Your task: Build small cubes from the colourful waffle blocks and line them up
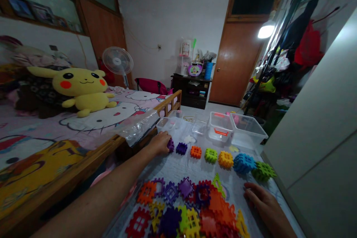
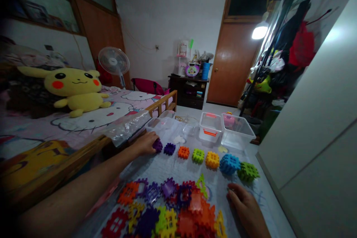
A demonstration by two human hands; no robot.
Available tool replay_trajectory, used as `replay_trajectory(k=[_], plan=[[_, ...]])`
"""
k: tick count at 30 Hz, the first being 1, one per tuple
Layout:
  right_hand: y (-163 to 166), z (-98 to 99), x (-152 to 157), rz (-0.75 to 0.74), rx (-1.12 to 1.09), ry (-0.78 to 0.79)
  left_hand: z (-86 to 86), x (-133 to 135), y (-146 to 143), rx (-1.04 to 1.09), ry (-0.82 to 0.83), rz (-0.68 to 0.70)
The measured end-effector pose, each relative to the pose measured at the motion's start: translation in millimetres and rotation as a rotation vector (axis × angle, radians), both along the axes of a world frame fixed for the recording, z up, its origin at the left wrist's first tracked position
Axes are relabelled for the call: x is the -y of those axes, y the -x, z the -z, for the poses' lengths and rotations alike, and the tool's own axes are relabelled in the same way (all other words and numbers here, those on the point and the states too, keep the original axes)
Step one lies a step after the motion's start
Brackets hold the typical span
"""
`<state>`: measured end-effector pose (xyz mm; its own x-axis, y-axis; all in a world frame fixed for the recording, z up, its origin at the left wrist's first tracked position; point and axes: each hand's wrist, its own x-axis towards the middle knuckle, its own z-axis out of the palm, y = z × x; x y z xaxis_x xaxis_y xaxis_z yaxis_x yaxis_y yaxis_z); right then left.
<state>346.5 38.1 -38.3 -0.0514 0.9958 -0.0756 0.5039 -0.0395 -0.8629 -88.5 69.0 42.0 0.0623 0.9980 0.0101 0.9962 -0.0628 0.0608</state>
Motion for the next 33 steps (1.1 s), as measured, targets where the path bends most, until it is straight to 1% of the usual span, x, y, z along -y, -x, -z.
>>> replay_trajectory(k=[7, 13, 17, 20, 24, 26, 28, 30, 31, 33], plan=[[1, 1.9, -1, 0.018, 0.031, -0.001, 9.6, -8, 4, -0.016, 0.024, -0.005], [3, -0.9, 1, 0.021, 0.018, 0.026, 12.4, -8, 3, -0.008, 0.034, 0.000], [2, -2.2, 2, 0.023, 0.036, 0.018, 7.9, -4, -1, -0.001, 0.020, 0.004], [1, -1.3, 2, 0.021, 0.036, 0.019, -3.8, 2, -8, 0.013, -0.002, 0.019], [1, 0.0, 1, 0.022, 0.008, 0.023, -25.5, 23, -34, 0.052, -0.068, 0.033], [1, 0.4, 0, 0.021, -0.014, 0.013, -30.6, 40, -52, 0.086, -0.088, 0.054], [1, 0.9, 1, 0.021, -0.025, -0.003, -28.0, 60, -70, 0.123, -0.067, 0.103], [1, 2.1, 1, 0.021, -0.025, -0.007, -18.8, 80, -84, 0.163, -0.015, 0.154], [0, 3.0, 0, 0.020, -0.023, -0.002, -13.2, 89, -88, 0.193, 0.022, 0.168], [-1, 5.5, 0, 0.023, -0.022, 0.008, -3.1, 106, -91, 0.224, 0.069, 0.153]])
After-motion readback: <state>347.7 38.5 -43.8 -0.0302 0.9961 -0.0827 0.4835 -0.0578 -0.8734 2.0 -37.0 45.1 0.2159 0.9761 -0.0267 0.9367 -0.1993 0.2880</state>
